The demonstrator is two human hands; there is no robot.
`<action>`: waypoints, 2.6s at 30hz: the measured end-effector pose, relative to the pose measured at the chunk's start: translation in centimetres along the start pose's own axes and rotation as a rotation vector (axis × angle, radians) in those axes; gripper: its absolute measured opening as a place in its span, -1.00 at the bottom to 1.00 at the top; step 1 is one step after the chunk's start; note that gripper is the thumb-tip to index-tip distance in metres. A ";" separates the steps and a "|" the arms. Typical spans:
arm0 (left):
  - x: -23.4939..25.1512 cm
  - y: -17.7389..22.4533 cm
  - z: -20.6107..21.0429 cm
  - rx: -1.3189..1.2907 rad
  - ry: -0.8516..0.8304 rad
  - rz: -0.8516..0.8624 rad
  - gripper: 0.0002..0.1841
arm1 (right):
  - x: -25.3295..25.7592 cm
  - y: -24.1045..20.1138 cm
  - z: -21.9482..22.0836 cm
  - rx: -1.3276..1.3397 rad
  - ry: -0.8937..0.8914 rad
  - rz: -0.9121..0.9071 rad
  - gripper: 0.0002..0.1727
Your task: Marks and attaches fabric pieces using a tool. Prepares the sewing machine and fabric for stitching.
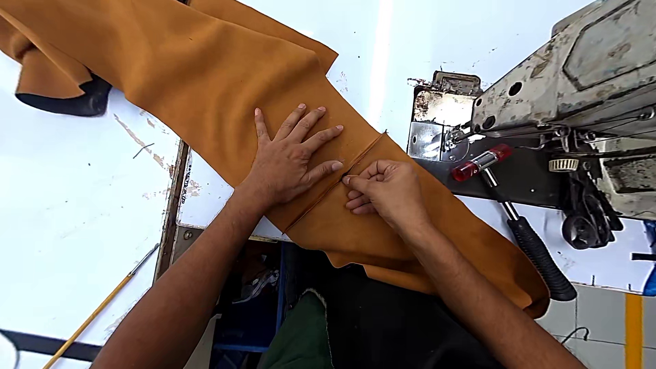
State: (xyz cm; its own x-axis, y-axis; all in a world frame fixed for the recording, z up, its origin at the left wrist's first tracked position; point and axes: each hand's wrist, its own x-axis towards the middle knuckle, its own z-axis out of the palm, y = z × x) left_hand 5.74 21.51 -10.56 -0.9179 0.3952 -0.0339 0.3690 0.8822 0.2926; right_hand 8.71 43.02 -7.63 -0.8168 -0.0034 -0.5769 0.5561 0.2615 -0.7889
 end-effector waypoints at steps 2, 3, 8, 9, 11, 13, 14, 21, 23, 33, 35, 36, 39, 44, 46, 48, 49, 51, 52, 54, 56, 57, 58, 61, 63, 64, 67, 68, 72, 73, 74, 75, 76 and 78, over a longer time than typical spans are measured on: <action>0.2 0.6 -0.2 0.002 -0.009 -0.040 -0.08 | 0.0 0.0 0.1 -0.004 0.008 -0.008 -0.77; 0.3 0.8 -0.2 0.005 -0.015 -0.055 -0.06 | 0.0 0.0 0.1 -0.005 0.008 -0.011 -0.77; 0.9 2.0 0.0 -0.022 -0.003 -0.136 -0.19 | 0.0 0.2 0.0 -0.006 0.008 -0.024 -0.77; 1.1 2.3 0.1 -0.020 0.013 -0.157 -0.20 | 0.0 0.2 0.0 -0.003 0.008 -0.028 -0.77; 1.5 2.9 0.4 -0.005 0.041 -0.197 -0.19 | 0.0 0.3 0.1 0.000 0.011 -0.035 -0.77; 1.8 3.4 0.6 0.015 0.064 -0.229 -0.19 | 0.1 0.4 0.1 -0.003 0.012 -0.042 -0.77; 2.0 3.7 0.8 0.028 0.076 -0.243 -0.20 | 0.1 0.4 0.0 -0.006 0.011 -0.038 -0.77; 3.3 5.6 1.4 0.095 0.125 -0.322 -0.20 | 0.0 0.3 -0.1 -0.012 0.002 -0.031 -0.81; 3.8 6.1 1.3 0.093 0.122 -0.352 -0.18 | 0.0 0.3 -0.1 -0.021 0.002 -0.029 -0.82; 6.2 8.0 1.4 0.122 0.113 -0.498 0.01 | 0.0 0.4 0.0 -0.025 0.002 -0.025 -0.81; 6.7 8.4 1.0 0.113 0.078 -0.542 0.09 | 0.0 0.3 -0.1 -0.023 -0.002 -0.027 -0.82; 6.9 8.6 0.7 0.103 0.054 -0.562 0.12 | 0.0 0.3 -0.1 -0.024 -0.004 -0.030 -0.82; 7.4 8.5 -0.7 0.014 -0.045 -0.619 0.13 | 0.0 0.3 -0.1 -0.017 -0.020 -0.043 -0.80; 7.7 8.8 -0.8 -0.012 -0.056 -0.645 0.15 | -1.0 1.1 -1.3 -0.053 -0.027 -0.212 -0.78; 7.5 8.7 -0.9 -0.028 -0.021 -0.607 0.11 | -3.7 2.5 -4.8 -0.327 0.184 -0.509 -0.78; 6.8 8.2 -0.6 -0.075 0.106 -0.471 -0.12 | -5.8 4.9 -10.2 -0.626 0.542 -0.633 -0.72; 6.5 7.8 -0.3 -0.090 0.172 -0.365 -0.30 | -6.4 6.2 -13.0 -0.724 0.650 -0.590 -0.65; 6.3 7.2 0.2 -0.151 0.204 -0.210 -0.62 | -6.8 9.1 -17.0 -0.840 0.670 -0.447 -0.50; 6.3 7.1 0.2 -0.189 0.174 -0.191 -0.70 | -6.7 10.3 -18.0 -0.886 0.651 -0.407 -0.47; 6.6 6.9 0.0 -0.237 0.125 -0.214 -0.73 | -6.4 11.2 -18.8 -0.949 0.628 -0.391 -0.54; 6.8 6.8 0.2 -0.267 0.122 -0.252 -0.72 | -6.5 10.6 -18.9 -0.977 0.610 -0.384 -0.62; 6.9 6.8 0.2 -0.278 0.121 -0.274 -0.71 | -6.8 10.0 -18.9 -0.997 0.601 -0.386 -0.61; 6.9 6.9 0.1 -0.289 0.111 -0.295 -0.70 | -7.4 9.2 -18.7 -1.028 0.592 -0.396 -0.58; 7.0 7.1 -0.3 -0.312 0.080 -0.345 -0.71 | -10.0 7.0 -16.6 -1.035 0.480 -0.488 -0.59; 7.0 7.2 -0.4 -0.312 0.074 -0.351 -0.71 | -10.4 6.3 -14.1 -0.837 0.346 -0.548 -0.60; 7.1 7.2 -0.3 -0.311 0.079 -0.349 -0.70 | -9.9 5.8 -12.8 -0.726 0.301 -0.562 -0.59; 7.1 7.2 -0.3 -0.311 0.073 -0.346 -0.69 | -7.2 3.7 -9.8 -0.607 0.308 -0.690 -0.54; 7.1 7.2 -0.3 -0.311 0.078 -0.347 -0.70 | -6.2 3.2 -9.2 -0.604 0.313 -0.739 -0.53; 7.1 7.3 -0.6 -0.321 0.070 -0.357 -0.70 | -3.9 2.4 -9.0 -0.750 0.295 -0.702 -0.55; 7.2 7.2 -0.6 -0.317 0.068 -0.361 -0.70 | -3.9 2.4 -8.9 -0.744 0.314 -0.705 -0.55; 7.2 7.1 -0.5 -0.314 0.069 -0.362 -0.69 | -3.9 2.7 -8.7 -0.725 0.327 -0.726 -0.55; 7.2 7.0 -0.5 -0.314 0.064 -0.362 -0.69 | -4.0 3.2 -8.5 -0.719 0.327 -0.739 -0.55; 7.0 6.9 -0.4 -0.319 0.059 -0.359 -0.69 | -4.0 3.6 -8.3 -0.737 0.313 -0.728 -0.54; 6.5 6.9 -0.1 -0.345 0.107 -0.304 -0.73 | -3.8 3.9 -8.2 -0.749 0.310 -0.698 -0.54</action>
State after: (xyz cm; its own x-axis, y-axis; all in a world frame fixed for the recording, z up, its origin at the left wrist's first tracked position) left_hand 2.34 30.11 -8.67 -0.9934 0.0875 -0.0741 0.0277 0.8102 0.5855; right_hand 12.71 52.00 -6.75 -0.9799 -0.1637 0.1142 -0.1995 0.8232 -0.5316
